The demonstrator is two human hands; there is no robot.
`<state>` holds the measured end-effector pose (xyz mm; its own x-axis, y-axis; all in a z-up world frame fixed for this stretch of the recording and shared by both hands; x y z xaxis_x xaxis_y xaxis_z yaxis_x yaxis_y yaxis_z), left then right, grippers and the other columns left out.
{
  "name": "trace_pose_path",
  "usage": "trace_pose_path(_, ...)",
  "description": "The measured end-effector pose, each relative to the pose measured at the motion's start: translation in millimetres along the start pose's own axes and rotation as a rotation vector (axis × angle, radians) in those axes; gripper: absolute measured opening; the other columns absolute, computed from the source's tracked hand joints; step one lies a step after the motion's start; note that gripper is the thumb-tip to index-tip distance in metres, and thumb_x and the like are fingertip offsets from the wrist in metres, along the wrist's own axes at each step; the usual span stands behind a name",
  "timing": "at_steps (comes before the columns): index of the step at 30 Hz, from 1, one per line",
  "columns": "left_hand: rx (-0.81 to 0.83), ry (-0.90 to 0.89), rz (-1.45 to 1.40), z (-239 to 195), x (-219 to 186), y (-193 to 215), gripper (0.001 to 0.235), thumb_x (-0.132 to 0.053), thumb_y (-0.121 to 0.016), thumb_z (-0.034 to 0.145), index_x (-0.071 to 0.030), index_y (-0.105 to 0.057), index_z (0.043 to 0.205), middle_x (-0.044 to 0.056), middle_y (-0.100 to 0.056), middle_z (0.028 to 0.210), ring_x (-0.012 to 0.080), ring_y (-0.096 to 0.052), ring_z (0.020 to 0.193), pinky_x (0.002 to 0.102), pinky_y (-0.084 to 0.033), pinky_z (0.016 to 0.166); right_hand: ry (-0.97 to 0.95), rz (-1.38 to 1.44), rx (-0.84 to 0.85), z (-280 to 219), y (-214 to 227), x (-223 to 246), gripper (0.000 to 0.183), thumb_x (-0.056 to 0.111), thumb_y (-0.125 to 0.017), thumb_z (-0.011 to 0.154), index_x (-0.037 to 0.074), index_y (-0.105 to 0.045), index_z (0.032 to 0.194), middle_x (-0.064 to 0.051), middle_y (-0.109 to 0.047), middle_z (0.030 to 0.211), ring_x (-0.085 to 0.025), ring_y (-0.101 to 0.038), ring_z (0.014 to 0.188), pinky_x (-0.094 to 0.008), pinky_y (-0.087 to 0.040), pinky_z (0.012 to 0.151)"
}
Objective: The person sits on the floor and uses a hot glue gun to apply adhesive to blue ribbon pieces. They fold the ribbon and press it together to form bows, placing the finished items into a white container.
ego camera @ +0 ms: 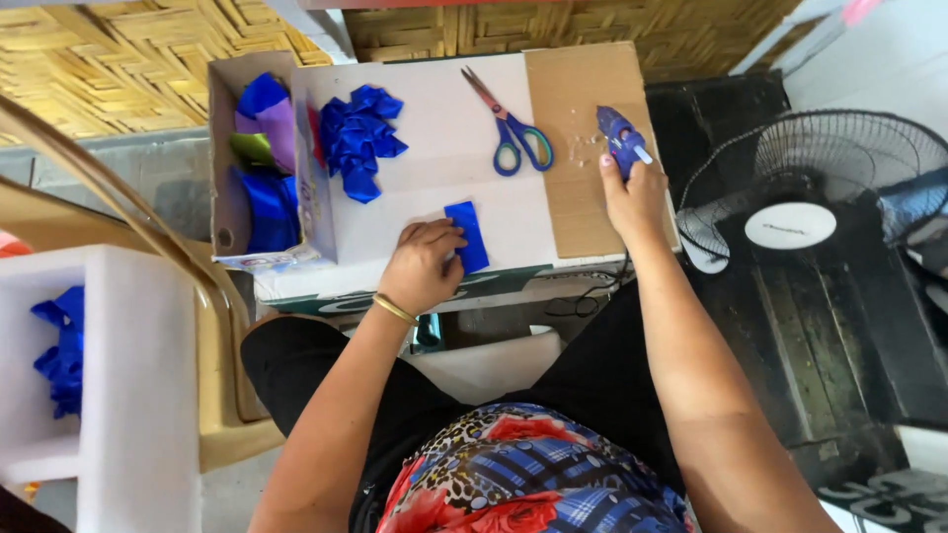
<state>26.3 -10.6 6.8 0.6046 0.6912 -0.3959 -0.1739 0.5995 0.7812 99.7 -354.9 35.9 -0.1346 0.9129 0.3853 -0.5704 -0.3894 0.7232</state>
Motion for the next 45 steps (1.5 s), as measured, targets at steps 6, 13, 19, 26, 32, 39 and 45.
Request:
trace_pose_path(6, 0.008, 0.002, -0.036, 4.1, -3.6, 7.6, 0.026, -0.018, -0.072, 0.075, -0.020, -0.078, 0.101, 0.000, -0.076, 0.110, 0.0207, -0.068, 0.117, 0.041, -0.047, 0.104, 0.015, 0.022, -0.007, 3.4, 4.5, 5.2, 0.051, 0.048, -0.069, 0.104, 0.002, -0.066, 0.083, -0.022, -0.066, 0.080, -0.048, -0.069, 0.076, -0.055, -0.054, 0.072)
trace_pose_path(13, 0.012, -0.040, -0.044, 6.5, -4.4, 13.0, 0.026, -0.016, -0.071, 0.076, -0.019, -0.078, 0.102, 0.002, -0.076, 0.112, 0.0221, -0.068, 0.118, 0.041, -0.048, 0.102, -0.019, 0.035, 0.007, 5.5, 0.9, 3.4, 0.048, 0.047, -0.067, 0.102, 0.001, -0.066, 0.091, -0.022, -0.066, 0.080, -0.048, -0.069, 0.077, -0.056, -0.052, 0.073)
trace_pose_path(19, 0.020, -0.014, -0.020, 4.9, -3.5, 10.0, 0.027, -0.015, -0.070, 0.076, -0.020, -0.079, 0.101, -0.001, -0.076, 0.112, 0.0202, -0.069, 0.118, 0.039, -0.048, 0.103, -0.019, 0.015, 0.013, 4.7, -2.4, 0.6, 0.048, 0.050, -0.067, 0.101, 0.003, -0.065, 0.094, -0.018, -0.067, 0.081, -0.043, -0.071, 0.078, -0.054, -0.053, 0.072)
trace_pose_path(26, 0.047, 0.010, -0.014, 3.4, -2.6, 9.0, 0.027, -0.016, -0.071, 0.076, -0.020, -0.078, 0.101, -0.002, -0.076, 0.113, 0.0198, -0.068, 0.119, 0.039, -0.047, 0.105, 0.025, 0.009, 0.035, 4.2, 6.6, 7.8, 0.047, 0.048, -0.065, 0.102, 0.001, -0.067, 0.096, -0.018, -0.067, 0.082, -0.042, -0.069, 0.081, -0.054, -0.052, 0.071)
trace_pose_path(32, 0.053, 0.028, -0.028, 3.7, -1.1, 6.9, 0.028, -0.014, -0.072, 0.076, -0.019, -0.079, 0.102, -0.001, -0.076, 0.114, 0.0205, -0.068, 0.120, 0.040, -0.046, 0.106, 0.018, 0.002, 0.028, 6.5, 4.3, 7.9, 0.048, 0.050, -0.064, 0.102, 0.002, -0.068, 0.098, -0.016, -0.068, 0.085, -0.039, -0.069, 0.084, -0.053, -0.053, 0.071)
trace_pose_path(39, 0.058, 0.040, -0.027, 3.9, -0.2, 8.3, 0.028, -0.014, -0.072, 0.076, -0.020, -0.079, 0.102, -0.002, -0.076, 0.115, 0.0200, -0.068, 0.121, 0.040, -0.046, 0.107, 0.001, -0.003, 0.040, 6.3, 8.4, 11.9, 0.050, 0.051, -0.062, 0.103, 0.001, -0.068, 0.102, -0.017, -0.069, 0.088, -0.039, -0.069, 0.087, -0.053, -0.053, 0.074)
trace_pose_path(45, 0.053, 0.045, -0.029, 3.5, -0.6, 7.5, 0.028, -0.012, -0.072, 0.076, -0.019, -0.080, 0.102, -0.001, -0.077, 0.114, 0.0206, -0.068, 0.120, 0.040, -0.046, 0.106, -0.004, -0.004, 0.051, 6.8, 10.4, 12.6, 0.048, 0.051, -0.062, 0.102, 0.004, -0.068, 0.101, -0.015, -0.069, 0.087, -0.038, -0.069, 0.087, -0.053, -0.053, 0.074)
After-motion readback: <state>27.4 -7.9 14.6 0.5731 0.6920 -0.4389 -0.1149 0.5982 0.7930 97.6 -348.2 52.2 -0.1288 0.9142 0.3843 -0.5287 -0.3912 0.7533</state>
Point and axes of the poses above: each hand's wrist, its own z-axis towards the middle knuckle, its own y-axis out of the back of the hand, x = y × z, the point moved 4 cm from there along z, towards the middle knuckle
